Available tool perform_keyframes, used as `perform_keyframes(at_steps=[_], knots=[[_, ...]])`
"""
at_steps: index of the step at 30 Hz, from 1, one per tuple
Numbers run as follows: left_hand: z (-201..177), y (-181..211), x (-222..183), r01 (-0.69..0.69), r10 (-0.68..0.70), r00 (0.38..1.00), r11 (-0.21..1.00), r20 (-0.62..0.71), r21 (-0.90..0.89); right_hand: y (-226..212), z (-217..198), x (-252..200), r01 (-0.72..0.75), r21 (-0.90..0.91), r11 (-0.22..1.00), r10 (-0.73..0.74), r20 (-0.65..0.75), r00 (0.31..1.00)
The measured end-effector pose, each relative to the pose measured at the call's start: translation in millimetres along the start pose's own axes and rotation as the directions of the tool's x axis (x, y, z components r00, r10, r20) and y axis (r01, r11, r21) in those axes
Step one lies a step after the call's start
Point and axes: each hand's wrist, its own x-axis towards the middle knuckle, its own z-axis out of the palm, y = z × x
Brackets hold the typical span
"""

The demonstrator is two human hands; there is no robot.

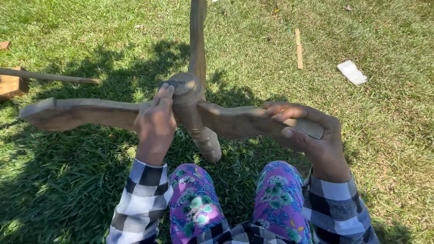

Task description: The person sands the wooden base of a table outdoors using a sanding block.

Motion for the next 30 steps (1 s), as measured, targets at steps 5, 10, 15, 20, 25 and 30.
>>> perform_keyframes(at_steps=[5, 10, 15, 20, 25, 30], knots=[[8, 29, -40, 0.263, -0.220, 0.965, 0.783, 0.144, -0.564, 9, -25, 25, 0.029, 0.025, 0.999, -0.029, -0.003, 1.000], [97, 48, -126, 0.644, -0.228, 0.754, 0.071, 0.616, -0.762, 11, -54, 58, 0.038, 0.060, 0.997, -0.041, 0.046, 0.998], [134, 50, -160, 0.842, -0.150, 0.434, -0.285, 0.889, -0.459, -11, -59, 87, -0.033, -0.176, 0.984, 0.040, 0.038, 0.998], [131, 50, -143, 0.812, -0.152, 0.495, -0.271, 0.856, -0.517, 11, -80, 112, 0.005, -0.128, 0.992, -0.002, 0.026, 1.000], [140, 54, -144, 0.789, -0.179, 0.436, -0.396, 0.882, -0.470, 19, -84, 124, 0.046, -0.008, 0.999, -0.045, 0.074, 0.996], [170, 52, -155, 0.681, -0.199, 0.518, -0.493, 0.832, -0.542, 17, -81, 125, 0.128, -0.078, 0.989, -0.123, 0.072, 0.990]])
